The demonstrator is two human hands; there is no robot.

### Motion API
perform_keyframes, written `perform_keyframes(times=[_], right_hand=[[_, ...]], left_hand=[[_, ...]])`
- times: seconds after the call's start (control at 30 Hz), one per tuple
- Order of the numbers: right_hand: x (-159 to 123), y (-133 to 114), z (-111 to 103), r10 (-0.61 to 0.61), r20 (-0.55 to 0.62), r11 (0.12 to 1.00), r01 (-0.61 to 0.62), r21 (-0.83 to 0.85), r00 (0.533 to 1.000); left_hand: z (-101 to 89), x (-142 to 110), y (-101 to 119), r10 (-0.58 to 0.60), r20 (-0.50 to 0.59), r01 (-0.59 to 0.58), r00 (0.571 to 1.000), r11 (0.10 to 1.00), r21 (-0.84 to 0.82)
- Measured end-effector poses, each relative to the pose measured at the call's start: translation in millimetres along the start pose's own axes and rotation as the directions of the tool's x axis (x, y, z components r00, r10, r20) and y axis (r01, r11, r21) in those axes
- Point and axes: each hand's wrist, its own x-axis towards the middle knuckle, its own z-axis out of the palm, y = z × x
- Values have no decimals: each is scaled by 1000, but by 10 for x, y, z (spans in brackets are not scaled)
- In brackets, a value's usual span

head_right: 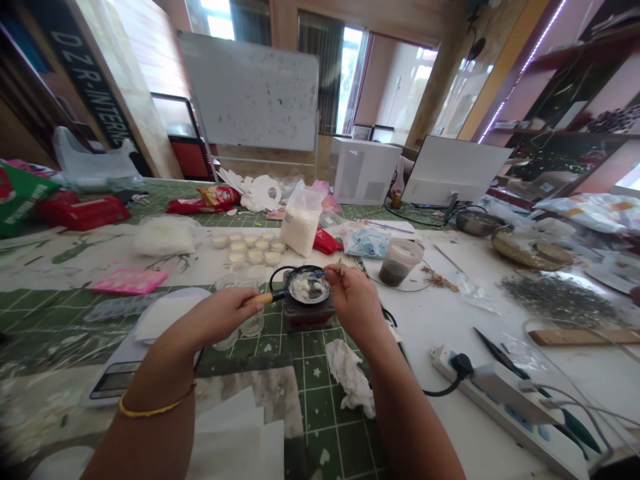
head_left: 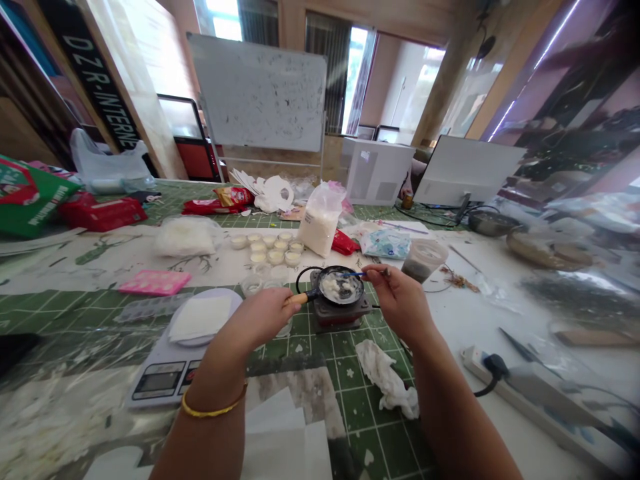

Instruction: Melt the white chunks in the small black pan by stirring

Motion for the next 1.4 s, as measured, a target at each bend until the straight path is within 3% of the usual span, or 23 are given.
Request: perform_keyframes(times=[0.17,0.43,0.6,0.73,0.87,1.0,1.17,1.3,1.4], right_hand=[[-1,-15,6,4,104,1000,-6,21,995],[6,-8,9,22,91,1000,-20,-21,996],[19,-21,37,-56,181,998,53,25,982],[41,33,-17,-10,83,985,24,-173,996],[32,48,-63,-94,186,990,111,-85,978],[34,44,-56,-25,86,981,41,-191,996],[24,37,-66,-138,189,983,157,-91,972],[20,29,-78,-57,94,980,74,-185,994],[14,14,-98,-101,204,988,123,-97,974]], left_hand=[[25,12,-5,14,-25,-15,1000,1000,-26],[50,42,43,17,-39,-18,999,1000,-24],[43,28,53,20,-48,-21,999,1000,-19],[44,28,52,5,-47,-6,999,1000,-19],[51,30,46,-7,-43,7,999,1000,-3],[52,26,47,12,-52,-12,999,1000,-9],[51,33,60,-14,-32,15,999,1000,9],[47,23,70,-8,-32,8,999,1000,10],[43,10,78,-1,-25,1,1000,1000,18]])
